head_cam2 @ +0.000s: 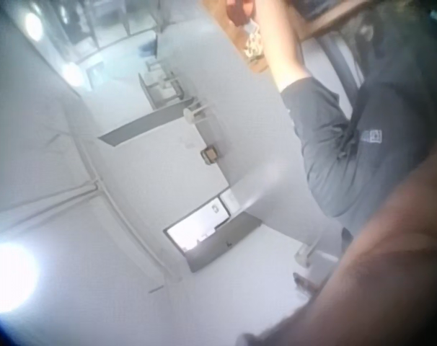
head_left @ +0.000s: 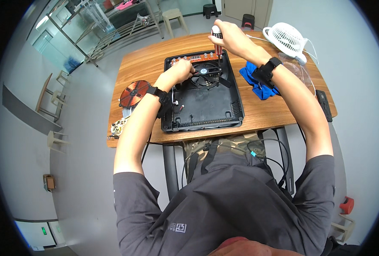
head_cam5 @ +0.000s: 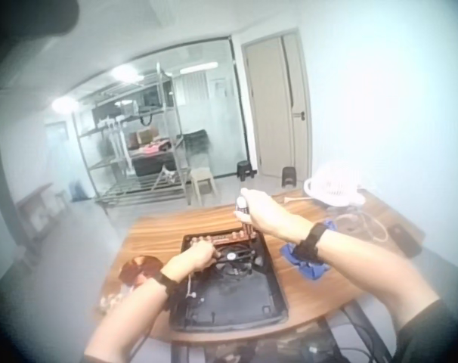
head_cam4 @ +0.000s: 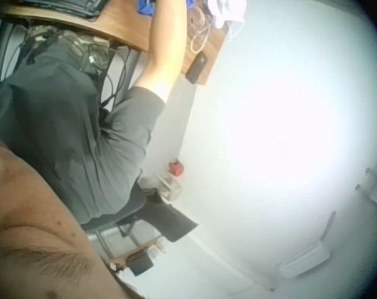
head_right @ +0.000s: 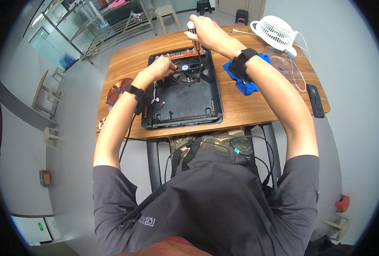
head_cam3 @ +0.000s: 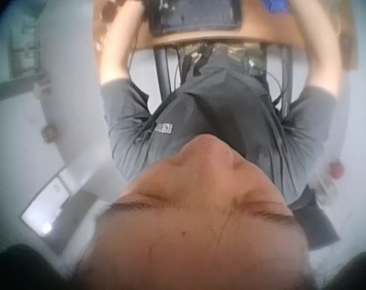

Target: The person disassembles a small electronic device on a wooden table. They use a screwdriver to remove screws, detach wires, and separate internal components including a copper-colored disc and circuit board.

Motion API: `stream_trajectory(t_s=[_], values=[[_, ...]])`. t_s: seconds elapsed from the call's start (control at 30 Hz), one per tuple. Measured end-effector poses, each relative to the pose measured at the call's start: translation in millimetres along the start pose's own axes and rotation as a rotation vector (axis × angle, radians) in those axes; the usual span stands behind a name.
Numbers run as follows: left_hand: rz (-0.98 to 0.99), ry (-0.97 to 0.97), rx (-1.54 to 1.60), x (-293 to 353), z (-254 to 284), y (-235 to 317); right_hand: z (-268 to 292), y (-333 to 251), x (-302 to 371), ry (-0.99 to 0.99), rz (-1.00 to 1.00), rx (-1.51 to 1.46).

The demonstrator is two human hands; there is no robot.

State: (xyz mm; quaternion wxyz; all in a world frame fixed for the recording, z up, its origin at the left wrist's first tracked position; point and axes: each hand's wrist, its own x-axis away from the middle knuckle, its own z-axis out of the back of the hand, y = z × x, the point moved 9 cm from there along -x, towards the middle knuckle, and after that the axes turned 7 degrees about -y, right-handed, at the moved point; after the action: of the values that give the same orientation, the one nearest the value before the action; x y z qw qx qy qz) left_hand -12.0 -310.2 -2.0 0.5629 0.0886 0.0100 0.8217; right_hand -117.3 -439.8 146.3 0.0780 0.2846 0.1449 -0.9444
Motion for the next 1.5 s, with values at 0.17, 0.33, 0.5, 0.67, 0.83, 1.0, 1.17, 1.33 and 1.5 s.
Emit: stream_trajectory(t_s=[0.17,0.33,0.5,0.67,0.83,1.0,1.17,1.33,1.5], values=[[0.022,0.019,-0.022,-2,-4,-7,-3,-2,11,-0.014,-0.009,0.002],[0.025,0.063,-0.038,-4,-4,-9,1,1,14,-0.001,-0.009,-0.019],[0.047,0.018,-0.008,-4,-4,-7,1,3,13,-0.008,-0.014,-0.014],[0.028,0.015,-0.006,-1,0,-3,2,1,15,0.050,0.020,0.022],[0.047,-0.025,-0.023,0,-1,-2,2,1,14,0.050,0.021,0.024],[0.067,-0.061,-0.022,0,0,2,1,-1,12,0.031,-0.035,-0.001],[0.047,-0.034,-0.016,1,0,-1,2,5,10,-0.041,-0.118,0.120],[0.021,-0.001,-0.024,1,1,0,2,9,7,-0.149,-0.253,0.302],[0.029,-0.002,-0.039,1,4,7,-5,3,4,-0.184,-0.214,0.252]])
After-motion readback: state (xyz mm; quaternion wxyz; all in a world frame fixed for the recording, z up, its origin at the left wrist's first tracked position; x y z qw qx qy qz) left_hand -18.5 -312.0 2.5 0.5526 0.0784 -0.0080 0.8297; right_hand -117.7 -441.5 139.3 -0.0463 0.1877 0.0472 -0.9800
